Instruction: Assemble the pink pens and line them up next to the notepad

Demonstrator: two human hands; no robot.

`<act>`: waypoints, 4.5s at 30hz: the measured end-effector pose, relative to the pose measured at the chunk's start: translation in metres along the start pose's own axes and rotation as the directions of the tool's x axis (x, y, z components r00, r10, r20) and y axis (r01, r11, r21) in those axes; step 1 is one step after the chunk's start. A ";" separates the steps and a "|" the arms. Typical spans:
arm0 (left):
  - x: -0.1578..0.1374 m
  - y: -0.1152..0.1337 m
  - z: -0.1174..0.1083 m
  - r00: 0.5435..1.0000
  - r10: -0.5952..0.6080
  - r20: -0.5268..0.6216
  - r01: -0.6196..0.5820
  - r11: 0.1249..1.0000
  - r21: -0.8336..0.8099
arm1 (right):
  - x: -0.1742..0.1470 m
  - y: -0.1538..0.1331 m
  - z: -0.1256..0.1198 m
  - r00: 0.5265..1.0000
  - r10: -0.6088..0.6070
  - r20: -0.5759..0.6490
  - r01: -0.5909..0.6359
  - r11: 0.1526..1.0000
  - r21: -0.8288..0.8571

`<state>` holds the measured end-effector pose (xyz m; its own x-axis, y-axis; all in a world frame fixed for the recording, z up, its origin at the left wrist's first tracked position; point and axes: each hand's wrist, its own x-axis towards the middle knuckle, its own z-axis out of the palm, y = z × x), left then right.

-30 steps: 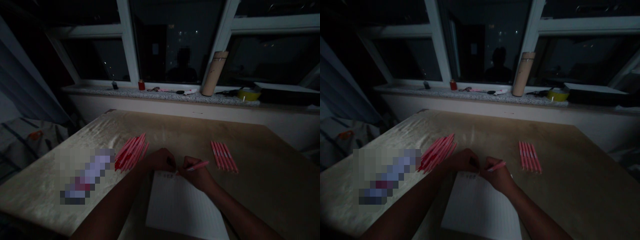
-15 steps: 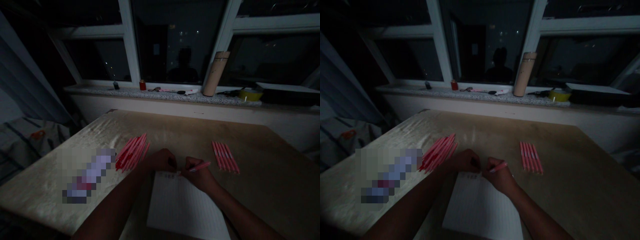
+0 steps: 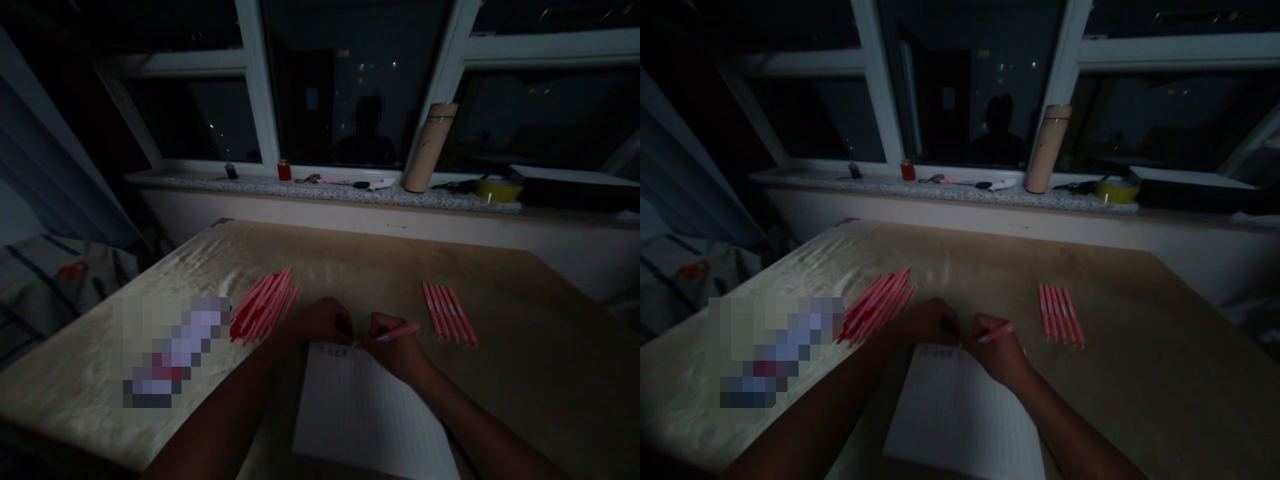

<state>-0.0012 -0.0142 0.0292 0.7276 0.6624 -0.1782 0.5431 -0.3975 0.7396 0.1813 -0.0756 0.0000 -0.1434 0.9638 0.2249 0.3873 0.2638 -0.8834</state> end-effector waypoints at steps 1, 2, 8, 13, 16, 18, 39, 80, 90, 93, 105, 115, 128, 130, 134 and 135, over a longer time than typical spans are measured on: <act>0.000 0.000 0.000 1.000 -0.005 0.002 0.005 1.000 -0.004 | 0.000 0.000 0.000 1.000 0.001 0.015 -0.001 1.000 -0.002; 0.000 0.000 0.000 1.000 -0.006 0.001 0.006 1.000 -0.007 | 0.000 -0.001 0.000 1.000 0.003 0.025 -0.003 1.000 0.000; 0.000 -0.001 0.000 1.000 0.003 0.002 -0.003 1.000 -0.005 | 0.001 0.001 -0.001 1.000 0.002 0.007 -0.002 1.000 0.000; 0.001 -0.002 0.000 1.000 0.018 0.008 -0.018 1.000 -0.002 | 0.001 0.004 0.002 1.000 0.019 -0.005 -0.019 1.000 0.003; 0.001 -0.003 0.001 1.000 0.018 -0.004 -0.018 1.000 0.003 | 0.001 0.003 0.003 1.000 0.024 0.005 -0.024 1.000 0.019; 0.001 -0.002 0.001 1.000 0.013 -0.007 -0.013 1.000 0.010 | 0.000 0.001 0.003 0.999 0.009 0.036 -0.010 1.000 0.008; 0.002 -0.002 0.001 0.999 0.030 -0.016 -0.030 1.000 0.006 | 0.000 -0.003 -0.003 0.998 -0.023 0.061 0.025 0.999 -0.031; 0.016 -0.010 0.006 0.910 -0.066 -0.410 -0.208 0.782 -0.588 | 0.013 -0.008 -0.039 0.956 0.286 0.065 -0.187 0.421 0.888; 0.011 -0.004 0.003 0.885 -0.097 -0.456 -0.242 0.740 -0.628 | 0.013 -0.020 -0.035 0.957 0.273 0.102 -0.224 0.464 0.857; 0.012 -0.006 0.003 0.889 -0.123 -0.442 -0.250 0.677 -0.692 | 0.013 -0.019 -0.036 0.964 0.233 0.127 -0.228 0.480 0.847; 0.013 0.000 0.004 0.869 -0.122 -0.480 -0.269 0.698 -0.664 | 0.005 -0.007 -0.040 0.998 0.007 0.068 0.003 0.991 -0.134; 0.023 -0.011 0.014 0.880 -0.171 -0.442 -0.187 0.732 -0.655 | 0.011 -0.009 -0.083 0.971 -0.181 -0.158 0.032 0.749 -0.662; 0.024 -0.011 0.016 0.892 -0.178 -0.416 -0.146 0.758 -0.636 | 0.003 0.052 -0.173 0.772 0.462 -0.437 -0.636 0.563 -0.528; 0.025 -0.015 0.017 0.894 -0.173 -0.414 -0.143 0.765 -0.629 | 0.006 0.056 -0.175 0.724 0.542 -0.427 -0.682 0.467 -0.562; 0.026 -0.020 0.019 0.899 -0.157 -0.409 -0.157 0.756 -0.636 | 0.008 0.060 -0.177 0.735 0.549 -0.397 -0.659 0.445 -0.606; 0.026 -0.020 0.019 0.898 -0.160 -0.409 -0.155 0.756 -0.636 | 0.007 0.061 -0.178 0.739 0.547 -0.393 -0.656 0.452 -0.605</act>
<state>0.0145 -0.0007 -0.0023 0.3952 0.9185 -0.0128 0.0309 0.0006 0.9995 0.3657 -0.0455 0.0211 0.4636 0.8724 -0.1550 0.8201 -0.4887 -0.2976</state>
